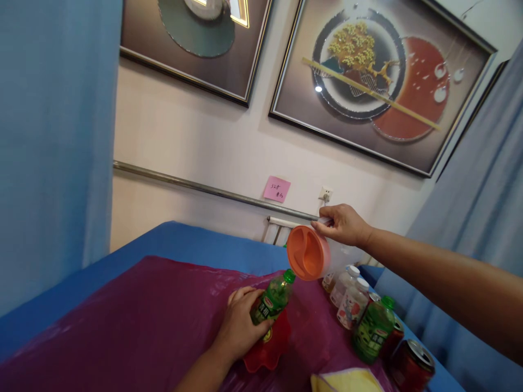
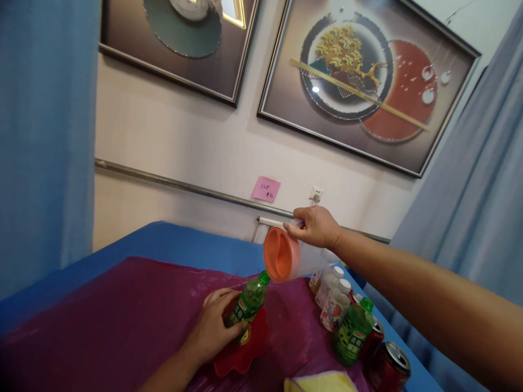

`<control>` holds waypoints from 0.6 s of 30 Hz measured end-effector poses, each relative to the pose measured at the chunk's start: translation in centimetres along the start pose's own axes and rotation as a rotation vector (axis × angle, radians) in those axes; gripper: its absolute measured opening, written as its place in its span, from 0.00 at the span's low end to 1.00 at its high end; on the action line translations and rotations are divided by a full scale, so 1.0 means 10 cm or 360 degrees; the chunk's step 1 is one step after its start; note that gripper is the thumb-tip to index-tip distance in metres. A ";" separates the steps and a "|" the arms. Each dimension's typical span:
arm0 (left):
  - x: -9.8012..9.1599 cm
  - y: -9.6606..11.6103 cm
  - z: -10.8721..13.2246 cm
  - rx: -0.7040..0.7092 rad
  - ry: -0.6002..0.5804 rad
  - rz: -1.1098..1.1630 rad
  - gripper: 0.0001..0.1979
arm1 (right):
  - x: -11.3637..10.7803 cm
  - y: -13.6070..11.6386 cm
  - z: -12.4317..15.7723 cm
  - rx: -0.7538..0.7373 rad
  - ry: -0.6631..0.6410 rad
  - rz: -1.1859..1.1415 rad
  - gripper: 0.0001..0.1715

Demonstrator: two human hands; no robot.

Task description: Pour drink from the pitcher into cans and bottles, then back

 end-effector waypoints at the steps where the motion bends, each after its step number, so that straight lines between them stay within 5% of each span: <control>1: 0.00 0.00 0.00 0.0007 0.0002 0.0000 0.29 | 0.00 0.00 0.00 -0.0002 -0.0001 0.0002 0.23; 18: 0.03 -0.03 0.00 0.0003 0.0007 0.0033 0.29 | -0.04 -0.03 -0.01 -0.0028 -0.0007 0.0045 0.24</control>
Point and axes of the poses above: each hand's wrist, its own z-axis away from the middle knuckle, its own x-axis out of the palm, y = z × x, the point moved 2 cm from there along -z, towards the middle knuckle, and after that the axes turned 3 degrees about -x, right-handed, at the moved point
